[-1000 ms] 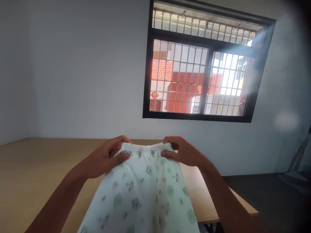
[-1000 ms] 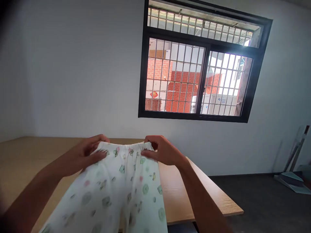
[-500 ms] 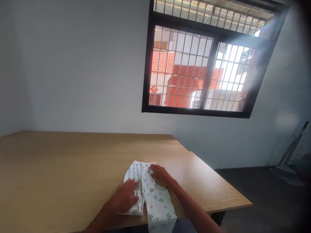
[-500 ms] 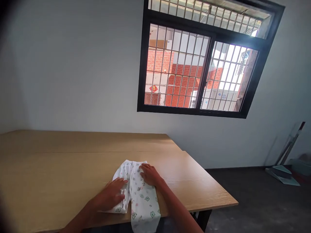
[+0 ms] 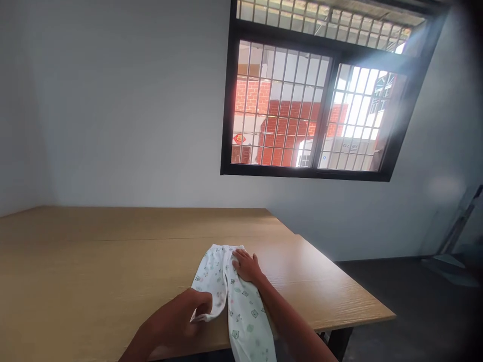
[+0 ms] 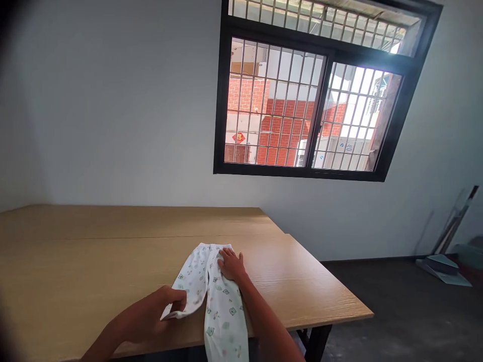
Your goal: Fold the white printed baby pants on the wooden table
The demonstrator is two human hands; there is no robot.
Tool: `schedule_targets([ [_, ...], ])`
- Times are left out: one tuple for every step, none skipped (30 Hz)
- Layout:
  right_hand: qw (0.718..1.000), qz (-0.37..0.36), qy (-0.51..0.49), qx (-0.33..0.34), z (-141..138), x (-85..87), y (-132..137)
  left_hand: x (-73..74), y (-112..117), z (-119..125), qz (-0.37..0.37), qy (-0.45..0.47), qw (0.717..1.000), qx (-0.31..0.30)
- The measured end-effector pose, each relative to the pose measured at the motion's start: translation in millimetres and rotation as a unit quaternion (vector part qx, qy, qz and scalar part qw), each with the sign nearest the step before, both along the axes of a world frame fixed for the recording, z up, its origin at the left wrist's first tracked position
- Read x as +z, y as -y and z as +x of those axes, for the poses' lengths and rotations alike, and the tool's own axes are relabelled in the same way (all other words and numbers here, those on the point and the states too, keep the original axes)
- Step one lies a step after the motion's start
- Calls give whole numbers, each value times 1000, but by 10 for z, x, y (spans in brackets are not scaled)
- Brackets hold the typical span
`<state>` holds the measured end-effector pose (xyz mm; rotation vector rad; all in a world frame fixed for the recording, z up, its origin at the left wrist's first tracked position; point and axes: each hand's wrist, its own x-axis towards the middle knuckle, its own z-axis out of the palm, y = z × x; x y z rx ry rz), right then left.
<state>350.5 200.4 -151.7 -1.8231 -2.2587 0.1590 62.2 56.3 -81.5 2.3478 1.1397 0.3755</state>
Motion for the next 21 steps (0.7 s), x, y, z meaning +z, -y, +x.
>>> schedule_targets([
  [1000,0,1,-17,-21,2,-40,72,50,-27,-9,-4,1000,0],
  [999,-1,2,-33,-39,6,-77,133,99,-39,-19,-12,1000,5],
  [999,-1,3,-47,-52,11,-107,174,140,-26,-26,-21,999,13],
  [998,-2,5,-58,-60,18,-126,188,170,17,-27,-24,999,24],
  [998,-1,9,-66,-63,27,-134,168,185,93,-20,-20,999,35],
  [997,1,14,-70,-58,40,-130,112,185,198,-4,-8,999,42],
  [997,5,20,-71,-46,56,-115,24,170,325,16,6,999,49],
  [997,9,28,-70,-25,75,-88,-89,142,462,26,13,998,55],
  [997,14,36,-69,4,98,-51,-217,103,594,29,5,997,65],
  [996,20,44,-70,42,122,-3,-346,56,706,22,-17,996,85],
  [996,26,53,-73,85,146,58,-466,3,783,11,-45,994,101],
  [995,33,62,-76,129,167,135,-564,-54,817,6,-68,991,114],
  [993,40,71,-80,171,184,230,-636,-113,801,4,-83,989,122],
  [992,47,80,-83,207,195,344,-678,-173,737,9,-85,989,121],
  [991,55,87,-83,233,200,477,-691,-233,631,17,-76,990,117],
  [990,61,94,-80,247,199,629,-681,-290,492,20,-62,992,112],
  [990,66,99,-74,248,196,792,-654,-344,332,14,-47,993,105],
  [990,69,102,-65,238,192,960,-619,-394,164,4,-34,994,100],
  [991,70,102,-53,220,192,1122,-583,-437,-3,-10,-25,995,94],
  [992,68,98,-39,196,198,1267,-552,-474,-160,-23,-21,995,90],
  [994,64,89,-26,172,209,1382,-530,-501,-299,-35,-21,995,88],
])
